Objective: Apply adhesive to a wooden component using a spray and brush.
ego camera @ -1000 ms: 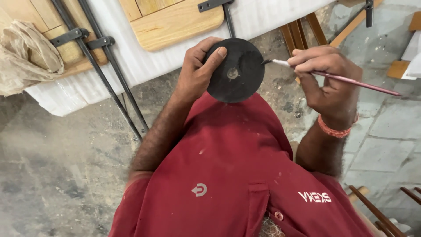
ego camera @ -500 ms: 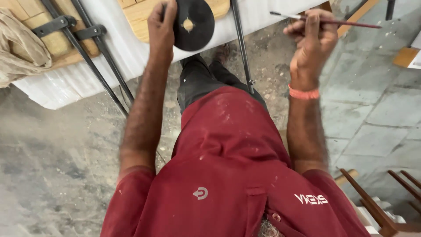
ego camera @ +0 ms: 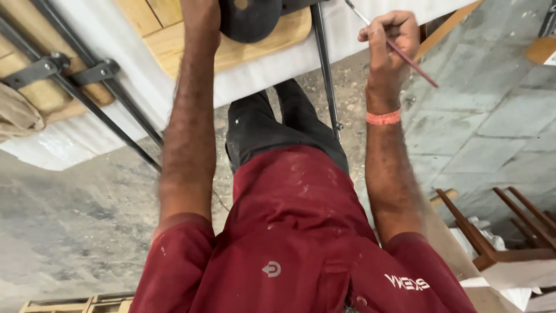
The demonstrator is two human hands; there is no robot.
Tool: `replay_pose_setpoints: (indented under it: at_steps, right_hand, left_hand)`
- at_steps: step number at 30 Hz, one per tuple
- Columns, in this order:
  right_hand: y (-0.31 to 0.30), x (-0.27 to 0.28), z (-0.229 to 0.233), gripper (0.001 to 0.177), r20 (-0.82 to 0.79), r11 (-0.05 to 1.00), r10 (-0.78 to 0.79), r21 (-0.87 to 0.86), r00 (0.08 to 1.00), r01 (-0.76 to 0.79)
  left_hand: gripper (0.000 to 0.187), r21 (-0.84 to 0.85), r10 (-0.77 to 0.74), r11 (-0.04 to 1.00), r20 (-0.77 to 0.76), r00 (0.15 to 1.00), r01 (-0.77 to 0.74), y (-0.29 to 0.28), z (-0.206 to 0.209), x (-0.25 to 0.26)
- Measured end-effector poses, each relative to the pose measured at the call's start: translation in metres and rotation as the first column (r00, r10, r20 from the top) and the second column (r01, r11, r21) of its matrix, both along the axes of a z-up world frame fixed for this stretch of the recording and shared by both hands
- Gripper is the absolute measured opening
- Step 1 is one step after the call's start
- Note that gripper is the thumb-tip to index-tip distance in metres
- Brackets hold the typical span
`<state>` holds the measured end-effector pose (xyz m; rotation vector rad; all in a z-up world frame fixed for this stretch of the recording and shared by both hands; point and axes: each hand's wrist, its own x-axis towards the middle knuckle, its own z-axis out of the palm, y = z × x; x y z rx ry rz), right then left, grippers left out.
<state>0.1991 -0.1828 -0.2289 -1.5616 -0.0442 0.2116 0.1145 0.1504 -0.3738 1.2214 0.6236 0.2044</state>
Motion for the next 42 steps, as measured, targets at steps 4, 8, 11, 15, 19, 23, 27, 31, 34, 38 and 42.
replay_pose_setpoints:
  at_steps: [4, 8, 11, 15, 19, 23, 27, 31, 34, 38, 42]
  right_hand:
    - [0.008, -0.001, -0.003, 0.006, 0.037, 0.964, 0.093, -0.252, 0.995, -0.081]
    - [0.020, 0.002, -0.002, 0.012, -0.068, 0.980, 0.002, -0.199, 0.998, -0.016]
    - [0.027, 0.008, -0.001, 0.011, -0.082, 0.935, -0.046, -0.356, 0.996, 0.014]
    - [0.028, 0.012, -0.009, 0.011, -0.022, 0.908, -0.015, -0.419, 1.000, 0.005]
    - [0.033, 0.017, -0.011, 0.010, 0.020, 0.908, 0.022, -0.418, 1.000, -0.012]
    - [0.037, 0.022, -0.013, 0.009, 0.044, 0.889, 0.065, -0.456, 0.997, -0.038]
    - [0.039, 0.022, -0.013, 0.011, 0.049, 0.878, 0.094, -0.475, 0.994, -0.059]
    - [0.046, 0.027, -0.006, 0.012, 0.095, 0.778, 0.149, -0.626, 0.984, -0.057]
    - [0.041, 0.026, -0.011, 0.011, 0.103, 0.806, 0.173, -0.586, 0.979, -0.081]
    - [0.043, 0.028, -0.009, 0.010, 0.084, 0.871, 0.138, -0.484, 0.987, -0.080]
    - [0.048, 0.029, -0.005, 0.012, 0.092, 0.817, 0.179, -0.568, 0.980, -0.096]
  left_hand:
    - [0.023, -0.005, -0.018, 1.000, 0.004, 1.000, 0.018, 0.007, 0.005, 0.006]
    - [0.020, -0.027, -0.047, 0.998, 0.059, 0.997, 0.049, 0.007, 0.045, 0.022]
    - [0.017, -0.027, -0.057, 0.998, 0.079, 0.995, 0.059, 0.008, 0.063, 0.030]
    - [0.018, -0.029, -0.083, 0.996, 0.088, 0.993, 0.085, 0.008, 0.068, 0.033]
    - [0.020, -0.008, -0.096, 0.995, 0.072, 0.993, 0.096, 0.009, 0.068, 0.032]
    - [0.021, -0.018, -0.087, 0.996, 0.047, 0.995, 0.088, 0.010, 0.064, 0.029]
    - [0.022, -0.026, -0.097, 0.995, 0.056, 0.994, 0.098, 0.010, 0.064, 0.029]
    - [0.022, -0.017, -0.109, 0.994, 0.053, 0.993, 0.110, 0.011, 0.065, 0.030]
    - [0.022, 0.009, -0.124, 0.992, 0.077, 0.989, 0.124, 0.011, 0.066, 0.031]
    - [0.022, 0.013, -0.127, 0.992, 0.100, 0.987, 0.126, 0.012, 0.063, 0.031]
    - [0.021, 0.005, -0.123, 0.992, 0.084, 0.989, 0.123, 0.012, 0.065, 0.031]
